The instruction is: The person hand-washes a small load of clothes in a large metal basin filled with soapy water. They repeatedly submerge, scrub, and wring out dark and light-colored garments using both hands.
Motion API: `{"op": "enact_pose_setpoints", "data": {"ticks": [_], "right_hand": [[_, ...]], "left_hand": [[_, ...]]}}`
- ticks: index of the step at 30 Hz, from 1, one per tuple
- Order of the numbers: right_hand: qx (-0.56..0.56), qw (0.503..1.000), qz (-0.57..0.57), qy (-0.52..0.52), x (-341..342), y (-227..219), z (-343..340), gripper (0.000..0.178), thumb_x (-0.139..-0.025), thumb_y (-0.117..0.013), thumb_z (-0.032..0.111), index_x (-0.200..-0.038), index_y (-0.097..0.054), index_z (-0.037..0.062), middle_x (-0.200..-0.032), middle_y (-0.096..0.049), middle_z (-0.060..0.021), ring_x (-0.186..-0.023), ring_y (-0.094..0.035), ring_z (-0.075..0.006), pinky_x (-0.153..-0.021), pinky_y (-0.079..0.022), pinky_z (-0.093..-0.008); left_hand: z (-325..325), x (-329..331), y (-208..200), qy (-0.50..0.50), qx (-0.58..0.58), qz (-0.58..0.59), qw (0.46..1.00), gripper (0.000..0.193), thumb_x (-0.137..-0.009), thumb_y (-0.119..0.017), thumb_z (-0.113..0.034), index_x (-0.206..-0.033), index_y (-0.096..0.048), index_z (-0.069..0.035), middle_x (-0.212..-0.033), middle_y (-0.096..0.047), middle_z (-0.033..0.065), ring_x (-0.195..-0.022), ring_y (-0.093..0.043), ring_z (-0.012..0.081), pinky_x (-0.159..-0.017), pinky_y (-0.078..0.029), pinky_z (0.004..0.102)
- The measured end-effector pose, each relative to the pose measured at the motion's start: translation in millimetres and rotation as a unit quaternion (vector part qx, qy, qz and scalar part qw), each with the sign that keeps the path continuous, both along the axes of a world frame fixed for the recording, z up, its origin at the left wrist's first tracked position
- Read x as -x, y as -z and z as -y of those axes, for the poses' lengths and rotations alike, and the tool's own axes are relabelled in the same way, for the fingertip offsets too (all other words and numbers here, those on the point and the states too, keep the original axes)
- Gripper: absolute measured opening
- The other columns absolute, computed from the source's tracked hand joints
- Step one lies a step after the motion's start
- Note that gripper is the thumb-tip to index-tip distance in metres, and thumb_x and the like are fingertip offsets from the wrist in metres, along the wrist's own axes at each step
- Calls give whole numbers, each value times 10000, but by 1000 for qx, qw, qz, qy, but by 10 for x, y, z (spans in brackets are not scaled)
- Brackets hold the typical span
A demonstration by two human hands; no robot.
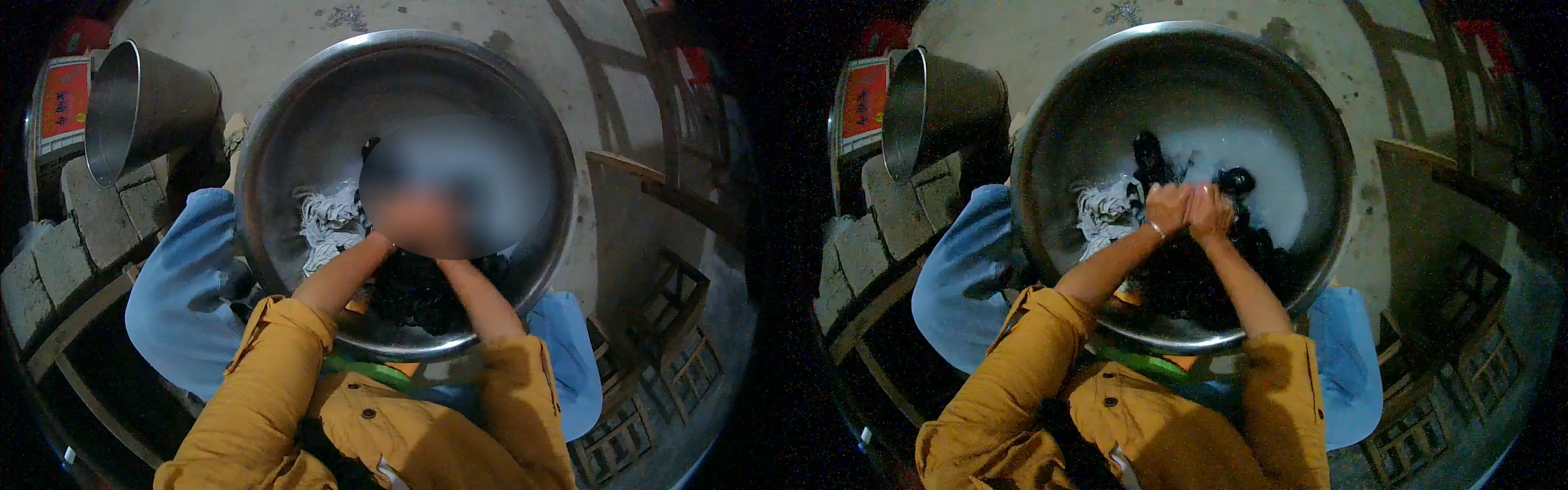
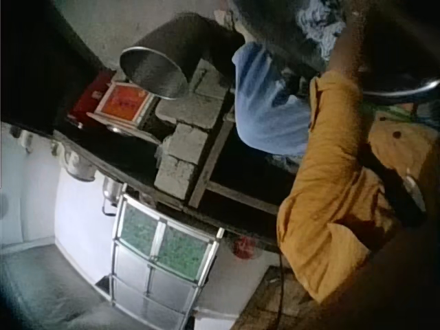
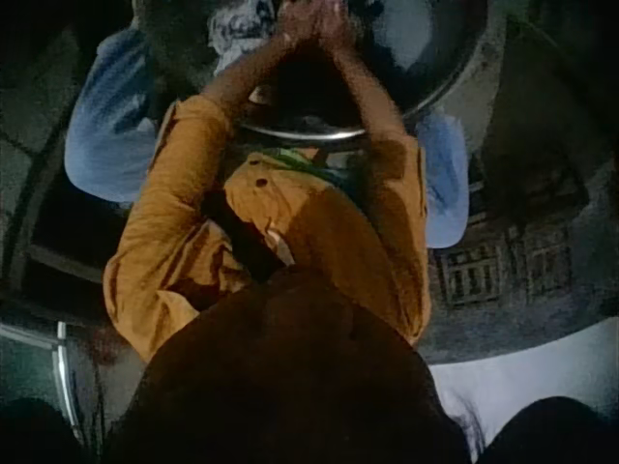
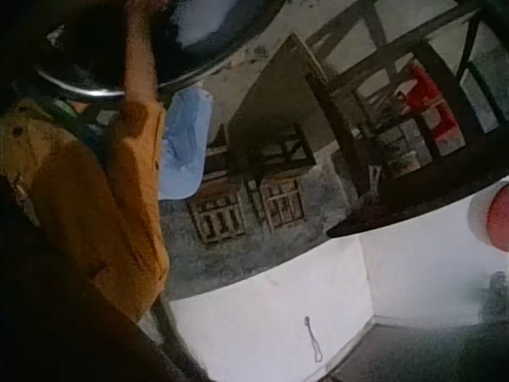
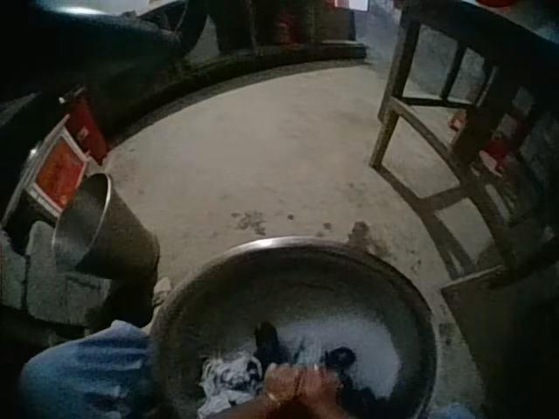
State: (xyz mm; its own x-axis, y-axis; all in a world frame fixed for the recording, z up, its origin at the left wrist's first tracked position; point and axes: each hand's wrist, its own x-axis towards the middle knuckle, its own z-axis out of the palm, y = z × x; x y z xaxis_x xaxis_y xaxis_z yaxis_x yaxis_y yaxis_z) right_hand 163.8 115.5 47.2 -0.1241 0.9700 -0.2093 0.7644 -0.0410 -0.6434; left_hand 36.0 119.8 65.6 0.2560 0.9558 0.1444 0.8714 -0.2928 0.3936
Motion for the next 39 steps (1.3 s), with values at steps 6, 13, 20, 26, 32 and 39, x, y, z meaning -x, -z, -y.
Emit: {"op": "enact_pose_setpoints", "data": {"ticks": [6, 13, 20, 26, 32, 39], "right_hand": [[202, 978, 5, -55, -169, -155, -1077, 379, -829, -486, 406, -968, -597, 70, -951, -608, -179, -942, -550, -369, -795, -422, -486], [34, 991, 126, -25, -199, -294, -975, 529, -801, -493, 542, -1074, -590, 99, -1126, -512, -184, -1075, -445, -379, -885, -353, -487], [-17, 996, -5, 91, 39, -1087, 181, 310, -862, -500, 325, -934, -574, 32, -1056, -482, -183, -1003, -420, -374, -826, -336, -482], [-117, 989, 73, 52, 40, -949, 784, 171, -798, -546, 205, -795, -522, 36, -967, -482, -160, -946, -439, -331, -793, -327, -460], [-111, 990, 86, 23, 43, -505, 248, 170, -820, -507, 201, -741, -506, 51, -819, -511, -143, -797, -475, -337, -702, -350, -428], [96, 994, 50, 33, -212, 217, -583, 386, -874, -406, 346, -812, -545, -8, -895, -602, -204, -875, -545, -406, -723, -411, -487]], "left_hand": [[-961, 21, -186, -53, 313, -32, 948, 275, -830, -505, -310, -1020, -563, -119, -778, -607, 153, -776, -585, 326, -761, -433, 439], [-751, 496, -60, -77, 50, -62, 994, 355, -831, -491, -390, -990, -573, -84, -1067, -544, 167, -992, -490, 345, -812, -397, 441], [271, -69, -1046, -260, 140, 246, 923, 262, -824, -511, -305, -843, -573, -51, -845, -577, 139, -871, -492, 328, -816, -339, 432], [952, -208, -659, -121, 45, 185, 974, 186, -833, -422, -204, -861, -483, -31, -857, -424, 164, -850, -400, 342, -837, -274, 466], [267, -87, -266, -32, 7, 84, 996, 110, -765, -485, -187, -763, -512, -81, -761, -472, 103, -792, -456, 288, -742, -328, 429], [-727, -289, -236, -71, 385, 26, 920, 327, -857, -411, -287, -925, -602, -30, -893, -601, 216, -814, -572, 359, -741, -411, 447]]}}
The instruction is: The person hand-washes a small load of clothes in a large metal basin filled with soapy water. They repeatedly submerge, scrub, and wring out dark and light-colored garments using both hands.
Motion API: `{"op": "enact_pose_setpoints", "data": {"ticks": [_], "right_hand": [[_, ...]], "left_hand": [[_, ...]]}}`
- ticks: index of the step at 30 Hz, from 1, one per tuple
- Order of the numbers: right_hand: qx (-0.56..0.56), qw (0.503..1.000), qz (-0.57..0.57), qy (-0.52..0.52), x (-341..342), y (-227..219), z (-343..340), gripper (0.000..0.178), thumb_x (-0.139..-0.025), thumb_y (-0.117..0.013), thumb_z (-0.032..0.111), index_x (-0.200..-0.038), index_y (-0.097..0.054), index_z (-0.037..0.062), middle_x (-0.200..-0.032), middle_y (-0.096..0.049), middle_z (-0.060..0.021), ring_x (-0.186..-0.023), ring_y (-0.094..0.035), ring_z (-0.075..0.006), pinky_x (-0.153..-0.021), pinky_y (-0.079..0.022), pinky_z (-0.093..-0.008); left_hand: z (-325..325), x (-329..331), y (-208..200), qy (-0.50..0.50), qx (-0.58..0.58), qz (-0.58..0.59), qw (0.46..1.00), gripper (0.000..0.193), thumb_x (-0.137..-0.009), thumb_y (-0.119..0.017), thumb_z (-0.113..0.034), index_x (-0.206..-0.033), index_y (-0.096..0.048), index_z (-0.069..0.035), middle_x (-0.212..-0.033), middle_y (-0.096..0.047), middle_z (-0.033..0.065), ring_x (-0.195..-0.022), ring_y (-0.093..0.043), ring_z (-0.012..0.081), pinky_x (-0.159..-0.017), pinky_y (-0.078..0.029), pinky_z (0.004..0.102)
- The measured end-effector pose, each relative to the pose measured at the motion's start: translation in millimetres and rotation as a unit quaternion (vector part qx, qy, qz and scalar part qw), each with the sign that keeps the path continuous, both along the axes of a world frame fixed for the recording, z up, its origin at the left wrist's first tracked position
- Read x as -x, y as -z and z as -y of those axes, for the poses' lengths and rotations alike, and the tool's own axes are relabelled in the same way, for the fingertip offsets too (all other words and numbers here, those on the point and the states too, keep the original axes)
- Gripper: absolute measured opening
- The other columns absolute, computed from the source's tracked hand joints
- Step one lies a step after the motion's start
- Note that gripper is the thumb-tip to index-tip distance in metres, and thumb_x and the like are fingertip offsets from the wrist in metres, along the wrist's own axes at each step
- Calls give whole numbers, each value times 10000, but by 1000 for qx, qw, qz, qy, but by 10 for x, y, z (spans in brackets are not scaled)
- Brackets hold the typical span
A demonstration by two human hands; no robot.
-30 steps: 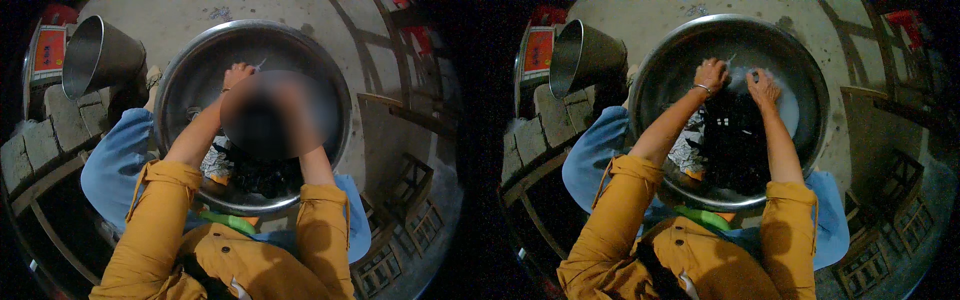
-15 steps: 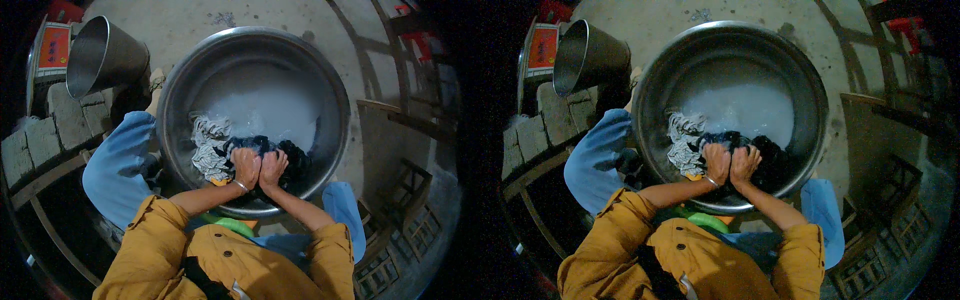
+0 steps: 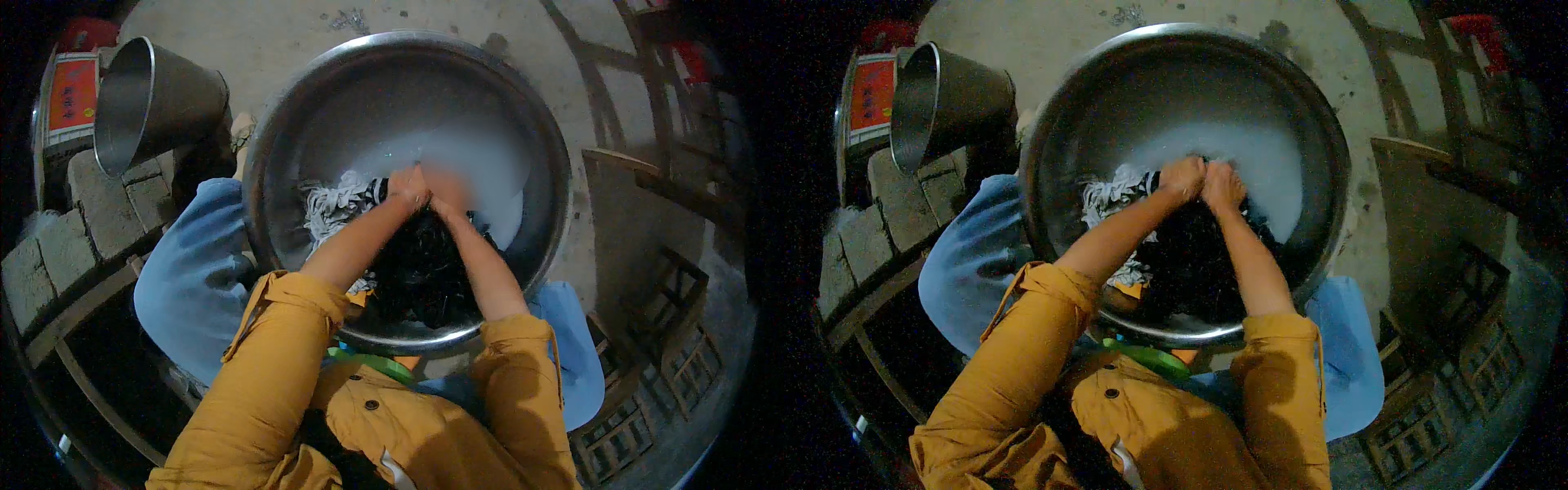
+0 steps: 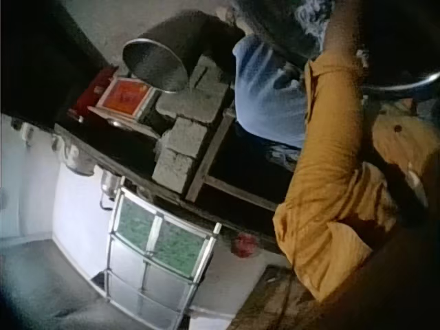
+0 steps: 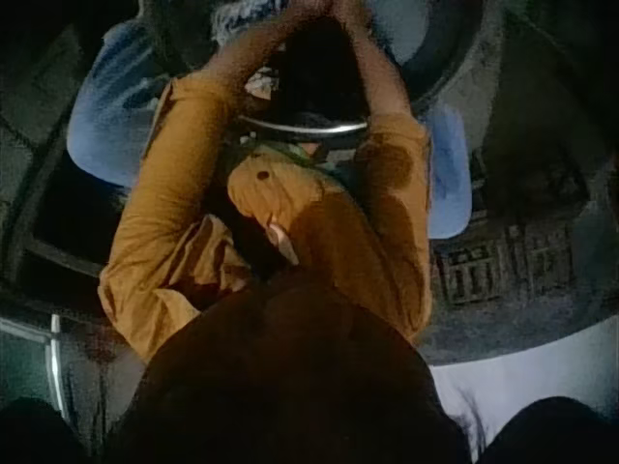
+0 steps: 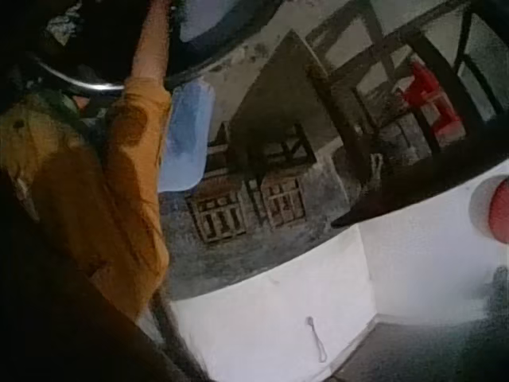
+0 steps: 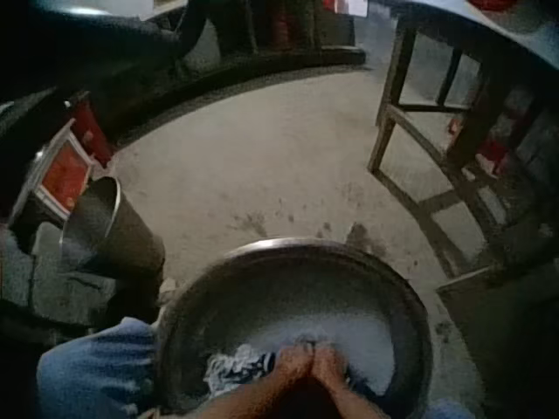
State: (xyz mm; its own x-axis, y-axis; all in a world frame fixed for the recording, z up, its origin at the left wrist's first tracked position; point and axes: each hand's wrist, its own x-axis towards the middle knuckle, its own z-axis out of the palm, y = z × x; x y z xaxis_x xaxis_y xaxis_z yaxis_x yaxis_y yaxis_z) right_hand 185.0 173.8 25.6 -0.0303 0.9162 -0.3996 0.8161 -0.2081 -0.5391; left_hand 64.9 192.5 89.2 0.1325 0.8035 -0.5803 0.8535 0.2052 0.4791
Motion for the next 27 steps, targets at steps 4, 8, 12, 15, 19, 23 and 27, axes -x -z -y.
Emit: {"op": "enact_pose_setpoints", "data": {"ticks": [4, 8, 12, 15, 19, 23, 27], "right_hand": [[80, 995, -8, 53, -419, -36, -631, 444, -875, -402, 409, -963, -588, 16, -903, -611, -218, -881, -571, -384, -748, -425, -493], [133, 973, -136, 131, -213, -1212, -648, 490, -858, -449, 458, -1091, -567, 43, -1021, -574, -206, -1033, -494, -379, -874, -363, -516], [11, 997, 48, -63, -147, -777, -110, 381, -869, -468, 405, -1134, -552, 144, -1302, -344, -221, -1179, -305, -452, -992, -256, -531], [18, 995, -94, -7, 133, -1091, 346, 291, -898, -438, 300, -1024, -556, 66, -1144, -465, -179, -1049, -428, -395, -895, -345, -494], [-138, 986, -56, 70, 366, -1307, 1141, 238, -887, -452, 263, -990, -564, 80, -1111, -529, -82, -1060, -457, -279, -912, -312, -414], [-221, 972, -54, 65, 549, -1435, 1475, 190, -854, -438, 157, -995, -494, 43, -1140, -489, -126, -1110, -419, -313, -974, -235, -485], [-272, 962, -23, 25, 551, -1067, 1405, 191, -825, -447, 132, -981, -475, 24, -1124, -475, -150, -1084, -423, -320, -952, -245, -495]], "left_hand": [[-507, 196, -320, 65, -6, 125, 990, 412, -833, -443, -362, -941, -631, -12, -893, -633, 190, -833, -601, 336, -743, -456, 421], [-659, 717, -209, 38, -52, 210, 976, 434, -815, -479, -432, -1020, -634, -82, -935, -631, 143, -896, -582, 303, -798, -450, 390], [15, 341, -248, 36, -182, -67, 980, 554, -847, -387, -544, -1121, -596, -111, -1210, -510, 125, -1154, -417, 309, -967, -313, 444], [559, 512, -421, -7, -236, 52, 970, 376, -854, -484, -394, -986, -605, -63, -992, -552, 124, -978, -475, 295, -888, -302, 422], [1302, 461, -758, -86, -318, 120, 936, 261, -776, -556, -271, -931, -553, -61, -1095, -479, 93, -1109, -398, 292, -999, -176, 526], [1770, 427, -604, -59, -309, 90, 945, 280, -772, -523, -224, -993, -511, -54, -1153, -426, 104, -1186, -329, 322, -1009, -119, 567], [1683, 463, -166, -10, -335, 70, 940, 292, -795, -474, -210, -1021, -490, -25, -1152, -415, 125, -1172, -335, 337, -1000, -122, 570]]}}
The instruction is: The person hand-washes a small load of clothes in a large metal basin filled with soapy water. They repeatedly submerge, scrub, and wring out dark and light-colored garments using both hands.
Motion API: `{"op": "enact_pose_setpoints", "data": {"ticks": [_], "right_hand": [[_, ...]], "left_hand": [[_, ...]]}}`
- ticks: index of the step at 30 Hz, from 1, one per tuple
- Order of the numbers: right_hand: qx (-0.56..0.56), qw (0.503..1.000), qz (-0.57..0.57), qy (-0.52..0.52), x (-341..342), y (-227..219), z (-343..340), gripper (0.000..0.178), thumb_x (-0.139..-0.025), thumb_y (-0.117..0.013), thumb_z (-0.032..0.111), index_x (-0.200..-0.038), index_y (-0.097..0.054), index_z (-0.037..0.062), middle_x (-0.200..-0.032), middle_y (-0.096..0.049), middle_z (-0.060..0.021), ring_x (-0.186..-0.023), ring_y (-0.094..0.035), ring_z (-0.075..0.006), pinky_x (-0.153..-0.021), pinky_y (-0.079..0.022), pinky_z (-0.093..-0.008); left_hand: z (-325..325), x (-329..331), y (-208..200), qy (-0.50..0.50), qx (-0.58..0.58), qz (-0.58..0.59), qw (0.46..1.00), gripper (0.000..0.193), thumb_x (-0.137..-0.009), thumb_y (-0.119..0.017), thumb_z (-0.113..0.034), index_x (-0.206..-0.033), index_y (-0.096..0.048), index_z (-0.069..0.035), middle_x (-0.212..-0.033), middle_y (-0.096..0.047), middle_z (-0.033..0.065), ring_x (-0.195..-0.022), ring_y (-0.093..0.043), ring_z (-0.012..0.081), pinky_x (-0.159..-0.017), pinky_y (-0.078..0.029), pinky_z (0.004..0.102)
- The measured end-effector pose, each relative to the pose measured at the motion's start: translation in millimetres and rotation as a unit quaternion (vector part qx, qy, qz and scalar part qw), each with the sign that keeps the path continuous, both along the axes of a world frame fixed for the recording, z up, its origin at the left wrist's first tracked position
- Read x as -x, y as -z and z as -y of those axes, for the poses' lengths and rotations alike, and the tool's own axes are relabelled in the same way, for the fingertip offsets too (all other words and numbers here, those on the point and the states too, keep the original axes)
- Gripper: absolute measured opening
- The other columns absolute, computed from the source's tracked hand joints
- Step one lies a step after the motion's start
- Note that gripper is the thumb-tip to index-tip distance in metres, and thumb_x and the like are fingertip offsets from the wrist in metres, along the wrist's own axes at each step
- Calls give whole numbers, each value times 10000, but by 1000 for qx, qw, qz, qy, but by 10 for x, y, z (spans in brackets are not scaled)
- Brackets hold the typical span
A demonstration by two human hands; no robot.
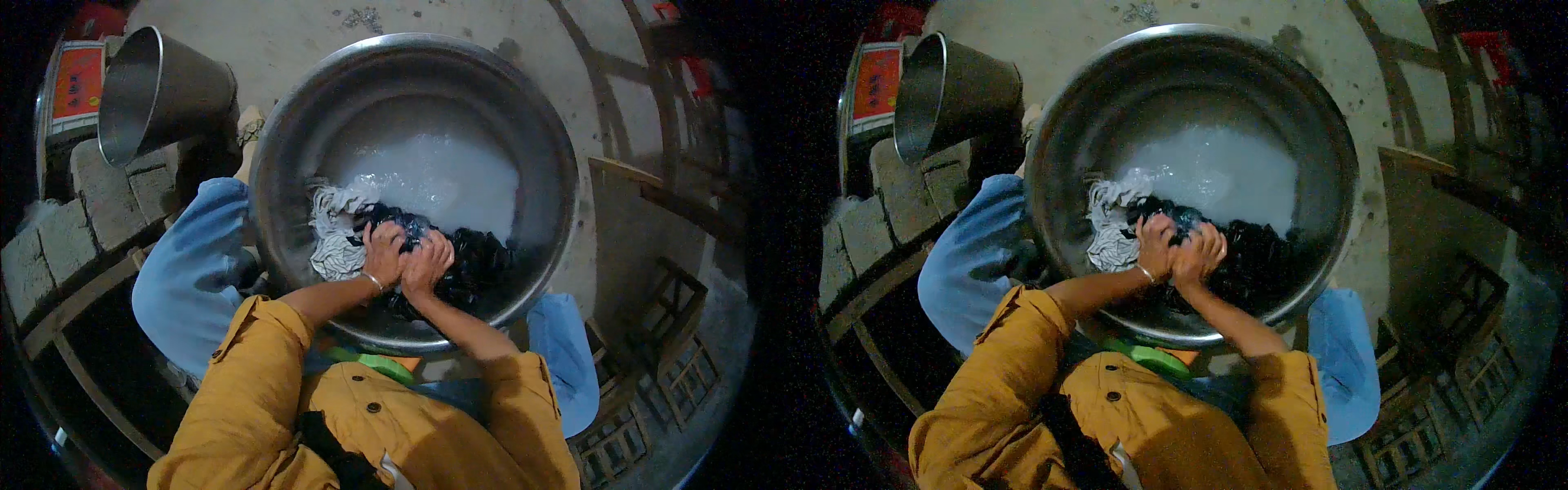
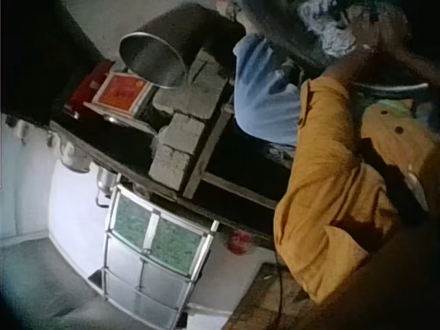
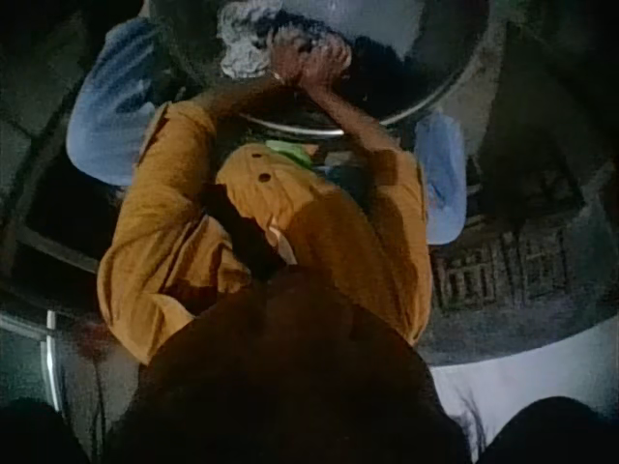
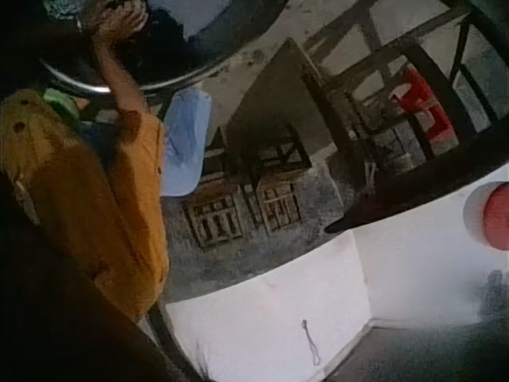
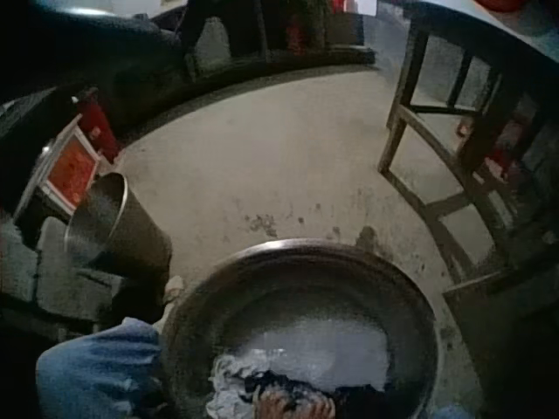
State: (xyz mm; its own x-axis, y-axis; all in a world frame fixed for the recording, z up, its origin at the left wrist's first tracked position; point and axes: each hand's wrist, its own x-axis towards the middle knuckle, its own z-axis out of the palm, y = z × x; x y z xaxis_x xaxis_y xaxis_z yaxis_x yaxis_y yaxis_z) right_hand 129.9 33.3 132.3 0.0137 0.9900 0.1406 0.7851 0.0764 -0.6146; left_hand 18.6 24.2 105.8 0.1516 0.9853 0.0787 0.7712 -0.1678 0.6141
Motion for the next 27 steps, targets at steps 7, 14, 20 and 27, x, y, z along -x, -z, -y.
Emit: {"op": "enact_pose_setpoints", "data": {"ticks": [7, 14, 20, 27], "right_hand": [[239, 968, 67, -28, -49, 188, -863, 208, -814, -491, 191, -892, -551, 7, -939, -567, -189, -955, -518, -356, -796, -376, -489], [322, 914, 88, -231, -711, 794, -2074, 291, -843, -457, 248, -887, -620, 11, -935, -616, -202, -833, -592, -370, -731, -467, -440], [343, 930, -129, -15, -706, 216, -2062, 394, -850, -454, 373, -1009, -592, 40, -969, -614, -186, -925, -566, -377, -806, -438, -448], [115, 988, -13, -98, -318, 72, -690, 294, -895, -427, 298, -984, -610, 85, -1282, -413, -129, -1232, -298, -342, -1020, -157, -560]], "left_hand": [[-874, -18, 143, 40, 103, -123, 986, 317, -793, -484, -282, -968, -582, -36, -998, -558, 104, -1088, -462, 235, -934, -277, 466], [-2124, -267, -1, -37, 399, -125, 908, 534, -904, -284, -432, -958, -627, -28, -966, -620, 157, -885, -570, 312, -835, -384, 426], [-2309, 272, -201, 11, 367, 259, 894, 576, -877, -337, -531, -1040, -626, -60, -1068, -595, 183, -1000, -553, 329, -853, -418, 417], [-947, 184, -387, 155, 229, -123, 953, 374, -891, -384, -295, -1204, -491, -120, -1253, -440, 111, -1172, -377, 312, -1009, -153, 562]]}}
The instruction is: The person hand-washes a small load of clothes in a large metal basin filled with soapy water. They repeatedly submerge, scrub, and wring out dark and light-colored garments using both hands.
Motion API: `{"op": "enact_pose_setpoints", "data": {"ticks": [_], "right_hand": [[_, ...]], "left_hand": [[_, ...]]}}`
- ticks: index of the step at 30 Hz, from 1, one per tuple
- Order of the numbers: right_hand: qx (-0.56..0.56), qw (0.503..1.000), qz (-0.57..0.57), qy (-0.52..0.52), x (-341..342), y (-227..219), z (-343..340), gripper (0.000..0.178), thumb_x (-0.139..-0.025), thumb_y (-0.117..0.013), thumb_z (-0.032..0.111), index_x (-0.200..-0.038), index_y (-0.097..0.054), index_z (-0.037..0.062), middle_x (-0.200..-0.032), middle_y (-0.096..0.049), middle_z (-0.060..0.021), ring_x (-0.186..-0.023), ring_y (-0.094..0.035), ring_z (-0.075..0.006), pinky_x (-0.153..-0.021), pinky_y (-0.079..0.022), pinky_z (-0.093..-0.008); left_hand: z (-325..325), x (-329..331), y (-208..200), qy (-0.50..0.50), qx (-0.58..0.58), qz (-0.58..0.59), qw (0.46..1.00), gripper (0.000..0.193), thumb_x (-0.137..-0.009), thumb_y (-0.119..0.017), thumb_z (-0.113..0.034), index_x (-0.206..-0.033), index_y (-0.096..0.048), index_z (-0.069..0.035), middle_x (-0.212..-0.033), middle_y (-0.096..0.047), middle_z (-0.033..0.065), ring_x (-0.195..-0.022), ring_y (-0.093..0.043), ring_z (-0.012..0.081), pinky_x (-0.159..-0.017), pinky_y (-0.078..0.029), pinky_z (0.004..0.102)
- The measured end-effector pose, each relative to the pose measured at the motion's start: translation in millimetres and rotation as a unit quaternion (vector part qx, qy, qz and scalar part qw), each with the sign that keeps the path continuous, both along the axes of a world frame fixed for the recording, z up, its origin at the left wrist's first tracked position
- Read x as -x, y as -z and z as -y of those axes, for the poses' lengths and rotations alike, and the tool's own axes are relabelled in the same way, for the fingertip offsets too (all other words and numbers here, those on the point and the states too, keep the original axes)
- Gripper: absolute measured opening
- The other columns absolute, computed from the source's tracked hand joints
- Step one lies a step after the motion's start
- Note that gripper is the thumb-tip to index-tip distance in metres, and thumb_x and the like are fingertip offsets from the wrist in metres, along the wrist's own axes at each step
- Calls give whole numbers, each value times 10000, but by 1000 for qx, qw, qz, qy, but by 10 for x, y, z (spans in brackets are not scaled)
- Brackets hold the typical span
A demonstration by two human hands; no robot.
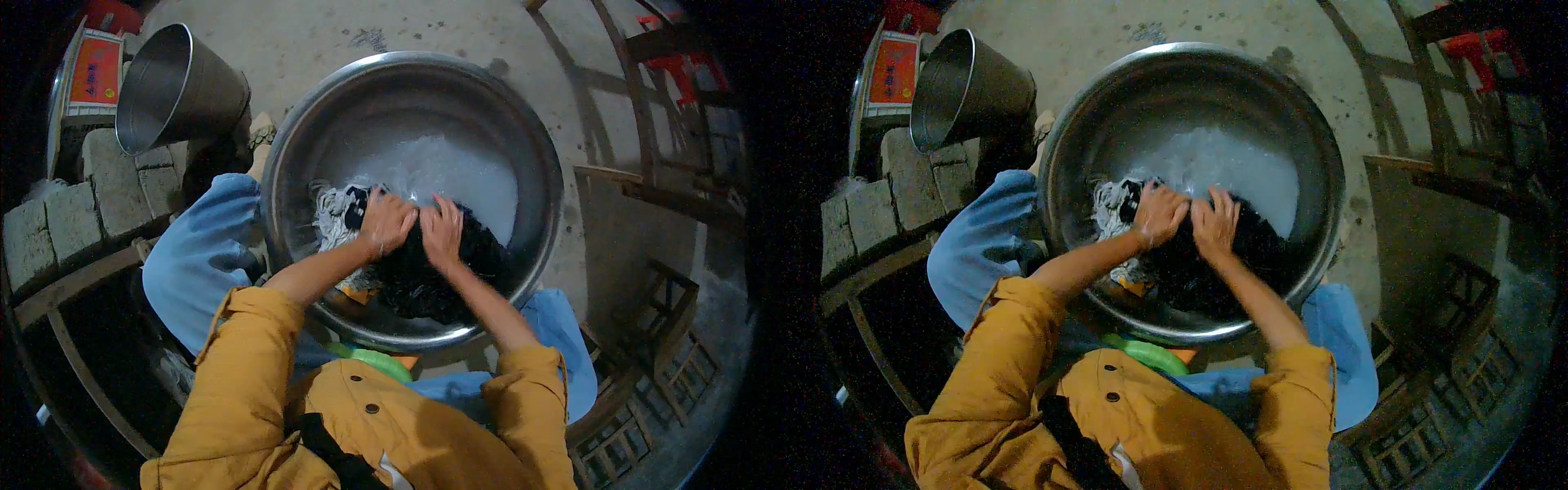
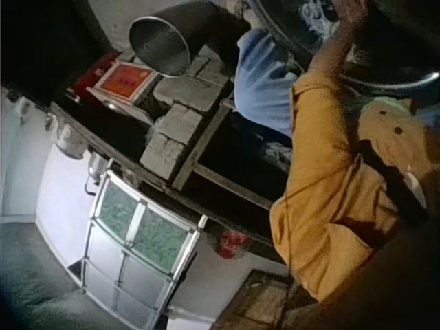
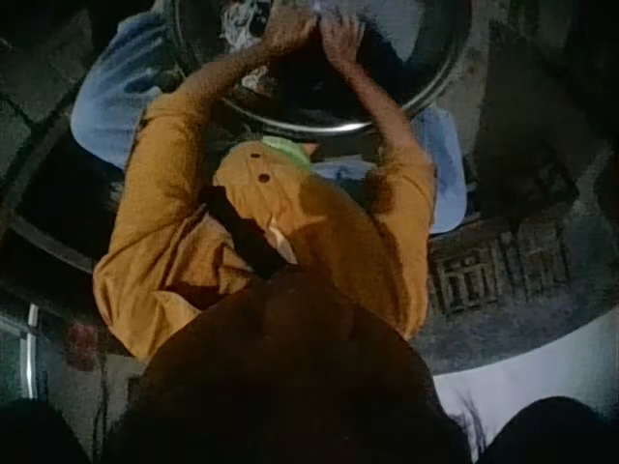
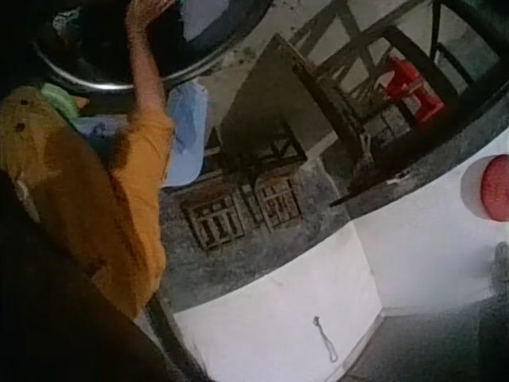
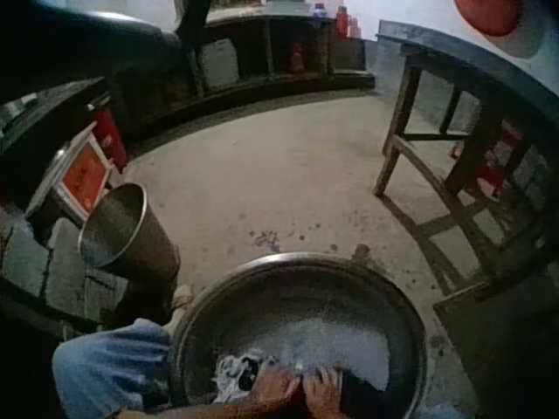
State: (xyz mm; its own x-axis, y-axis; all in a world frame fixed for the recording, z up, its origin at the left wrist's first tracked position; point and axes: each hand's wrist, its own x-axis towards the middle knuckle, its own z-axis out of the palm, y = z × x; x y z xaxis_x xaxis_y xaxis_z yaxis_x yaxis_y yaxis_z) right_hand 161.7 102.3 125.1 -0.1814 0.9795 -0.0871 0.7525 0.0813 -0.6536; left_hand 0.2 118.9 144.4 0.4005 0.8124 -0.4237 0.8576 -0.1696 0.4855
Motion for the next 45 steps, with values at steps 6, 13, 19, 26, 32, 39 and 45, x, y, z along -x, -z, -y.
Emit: {"op": "enact_pose_setpoints", "data": {"ticks": [6, 13, 19, 26, 32, 39, 45], "right_hand": [[-82, 995, -2, 56, 271, -385, 955, 258, -870, -413, 251, -1039, -501, 76, -1204, -453, -103, -1186, -366, -315, -1036, -105, -534], [-113, 991, 23, 61, 237, 157, 572, 229, -836, -426, 223, -976, -510, 63, -1066, -502, -118, -1082, -430, -306, -981, -209, -509], [101, 986, 129, -13, 113, 230, -237, 244, -829, -440, 220, -886, -612, 57, -887, -579, -177, -911, -528, -308, -869, -348, -416], [228, 864, -356, 273, -547, -54, -1018, 302, -830, -583, 264, -950, -574, -13, -799, -611, -56, -730, -573, -155, -674, -465, -290], [-105, 981, -156, -44, -215, -733, -274, 377, -764, -624, 170, -1073, -515, -18, -1061, -550, -133, -990, -534, -246, -818, -441, -379], [88, 994, -72, -4, -484, -338, -324, 266, -798, -519, 109, -1022, -531, -34, -949, -538, -147, -850, -528, -257, -753, -428, -376], [105, 785, -598, 117, -687, -1913, -798, 273, -793, -504, 129, -1039, -536, 15, -946, -577, -100, -810, -596, -195, -659, -529, -312]], "left_hand": [[1153, -113, 27, -103, -153, 105, 977, 465, -803, -467, -190, -1254, -384, -116, -1306, -359, 104, -1261, -284, 276, -1034, -54, 556], [648, -126, 502, -62, -156, 125, 978, 351, -774, -480, -198, -1113, -475, -110, -1109, -482, 99, -1115, -418, 271, -1028, -172, 465], [40, -234, 491, -94, -100, 50, 989, 358, -857, -411, -299, -1036, -575, -36, -993, -610, 97, -966, -527, 281, -949, -302, 432], [-759, 8, -287, -228, 401, 251, 851, 782, -741, -502, -648, -1211, -513, -24, -1200, -526, 168, -1126, -474, 265, -969, -326, 376], [-446, 274, -1093, -291, 436, 309, 794, 635, -703, -723, -289, -1215, -476, -6, -1185, -493, 141, -1035, -512, 213, -915, -397, 312], [-527, 443, -1263, -317, 303, 476, 763, 418, -691, -680, -177, -1071, -577, -38, -1026, -600, 83, -929, -558, 178, -815, -445, 298], [-661, 749, -1243, -161, 13, 299, 940, 312, -762, -608, -93, -1057, -547, -11, -1086, -564, 146, -1023, -538, 222, -847, -432, 323]]}}
